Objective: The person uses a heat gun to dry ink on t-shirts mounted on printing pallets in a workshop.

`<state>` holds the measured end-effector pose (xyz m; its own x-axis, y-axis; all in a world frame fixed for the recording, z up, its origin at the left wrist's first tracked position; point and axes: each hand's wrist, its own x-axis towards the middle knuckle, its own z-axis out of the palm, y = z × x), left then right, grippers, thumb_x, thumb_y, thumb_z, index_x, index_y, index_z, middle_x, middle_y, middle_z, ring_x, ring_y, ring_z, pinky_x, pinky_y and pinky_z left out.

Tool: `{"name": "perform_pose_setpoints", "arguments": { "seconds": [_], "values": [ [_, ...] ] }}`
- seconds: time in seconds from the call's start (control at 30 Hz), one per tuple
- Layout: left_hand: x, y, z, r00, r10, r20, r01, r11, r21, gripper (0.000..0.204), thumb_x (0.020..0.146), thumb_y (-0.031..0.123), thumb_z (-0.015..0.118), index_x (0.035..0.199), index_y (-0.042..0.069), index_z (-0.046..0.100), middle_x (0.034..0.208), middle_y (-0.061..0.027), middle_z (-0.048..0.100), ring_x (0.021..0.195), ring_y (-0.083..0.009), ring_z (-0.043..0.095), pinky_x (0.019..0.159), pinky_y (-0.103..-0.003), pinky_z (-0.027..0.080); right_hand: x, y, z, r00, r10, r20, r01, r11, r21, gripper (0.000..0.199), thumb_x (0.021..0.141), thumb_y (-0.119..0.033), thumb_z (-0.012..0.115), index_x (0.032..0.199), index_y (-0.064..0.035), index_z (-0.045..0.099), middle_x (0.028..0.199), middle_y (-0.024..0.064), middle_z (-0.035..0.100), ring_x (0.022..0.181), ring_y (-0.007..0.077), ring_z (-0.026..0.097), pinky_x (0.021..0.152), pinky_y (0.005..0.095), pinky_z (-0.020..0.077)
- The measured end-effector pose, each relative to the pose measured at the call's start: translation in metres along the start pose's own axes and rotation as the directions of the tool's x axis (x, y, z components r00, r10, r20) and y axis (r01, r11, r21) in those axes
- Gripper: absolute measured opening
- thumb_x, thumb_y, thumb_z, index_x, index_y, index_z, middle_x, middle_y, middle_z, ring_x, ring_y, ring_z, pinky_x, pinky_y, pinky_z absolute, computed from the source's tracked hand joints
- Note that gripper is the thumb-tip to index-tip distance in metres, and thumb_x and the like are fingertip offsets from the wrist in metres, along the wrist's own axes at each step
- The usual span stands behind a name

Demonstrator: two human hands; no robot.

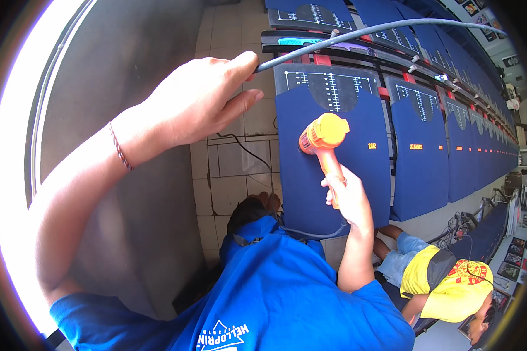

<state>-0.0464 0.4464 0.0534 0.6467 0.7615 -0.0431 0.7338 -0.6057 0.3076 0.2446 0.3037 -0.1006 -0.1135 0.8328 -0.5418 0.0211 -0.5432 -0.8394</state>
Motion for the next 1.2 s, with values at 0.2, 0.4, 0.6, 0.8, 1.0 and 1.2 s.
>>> {"name": "perform_pose_setpoints", "arguments": {
  "seconds": [0.2, 0.4, 0.6, 0.8, 1.0, 1.2],
  "values": [
    [0.001, -0.002, 0.002, 0.998, 0.061, -0.013, -0.061, 0.998, 0.028, 0.023, 0.093, 0.017, 0.061, 0.095, 0.001, 0.045, 0.068, -0.0181, 0.056, 0.065, -0.0385, 0.059, 0.062, -0.044, 0.048, 0.004, -0.001, -0.003, 1.000, 0.011, -0.002, -0.011, 1.000, -0.013, 0.032, 0.098, -0.017, 0.056, 0.124, 0.0024, 0.056, 0.082, 0.0036, 0.061, 0.057, 0.0061, 0.056, 0.054, 0.0218, 0.0498],
    [0.004, -0.005, 0.004, 0.993, 0.105, -0.046, -0.104, 0.994, 0.022, 0.024, 0.092, 0.017, 0.061, 0.096, 0.001, 0.044, 0.070, -0.0190, 0.056, 0.067, -0.0395, 0.059, 0.062, -0.044, 0.048, 0.006, -0.003, -0.003, 1.000, 0.020, -0.012, -0.020, 1.000, -0.012, 0.033, 0.099, -0.017, 0.056, 0.125, 0.0026, 0.055, 0.082, 0.0034, 0.061, 0.058, 0.0061, 0.056, 0.054, 0.0218, 0.0499],
    [0.006, -0.008, 0.004, 0.998, 0.059, -0.018, -0.058, 0.997, 0.044, 0.024, 0.092, 0.016, 0.061, 0.097, 0.001, 0.043, 0.069, -0.0192, 0.055, 0.067, -0.0400, 0.059, 0.061, -0.045, 0.048, 0.006, 0.000, -0.004, 1.000, 0.010, -0.007, -0.010, 1.000, 0.001, 0.033, 0.099, -0.016, 0.056, 0.126, 0.0024, 0.055, 0.083, 0.0031, 0.061, 0.058, 0.0062, 0.056, 0.054, 0.0217, 0.0499],
    [0.002, -0.006, 0.002, 0.993, 0.105, -0.045, -0.103, 0.993, 0.054, 0.024, 0.092, 0.017, 0.061, 0.096, 0.001, 0.043, 0.069, -0.0185, 0.055, 0.066, -0.0389, 0.059, 0.060, -0.044, 0.048, 0.003, -0.001, -0.001, 1.000, 0.018, -0.006, -0.018, 1.000, -0.002, 0.032, 0.098, -0.015, 0.056, 0.126, 0.0023, 0.055, 0.083, 0.0032, 0.061, 0.059, 0.0062, 0.056, 0.055, 0.0215, 0.0498],
    [-0.007, -0.006, 0.002, 0.991, 0.124, -0.054, -0.120, 0.990, 0.073, 0.024, 0.093, 0.017, 0.061, 0.096, 0.001, 0.043, 0.069, -0.0185, 0.055, 0.066, -0.0382, 0.059, 0.060, -0.044, 0.047, 0.000, 0.004, 0.003, 1.000, 0.016, -0.024, -0.016, 1.000, 0.004, 0.033, 0.098, -0.015, 0.057, 0.126, 0.0023, 0.055, 0.083, 0.0034, 0.061, 0.058, 0.0060, 0.055, 0.055, 0.0211, 0.0494],
    [-0.022, -0.004, -0.005, 0.989, 0.135, -0.068, -0.130, 0.989, 0.076, 0.025, 0.092, 0.017, 0.061, 0.097, 0.001, 0.043, 0.069, -0.0187, 0.054, 0.066, -0.0391, 0.058, 0.060, -0.044, 0.047, -0.011, 0.005, 0.015, 0.997, -0.024, -0.070, 0.023, 1.000, -0.016, 0.030, 0.098, -0.017, 0.058, 0.121, 0.0020, 0.057, 0.083, 0.0032, 0.061, 0.057, 0.0057, 0.055, 0.052, 0.0210, 0.0482]
  ]
}}
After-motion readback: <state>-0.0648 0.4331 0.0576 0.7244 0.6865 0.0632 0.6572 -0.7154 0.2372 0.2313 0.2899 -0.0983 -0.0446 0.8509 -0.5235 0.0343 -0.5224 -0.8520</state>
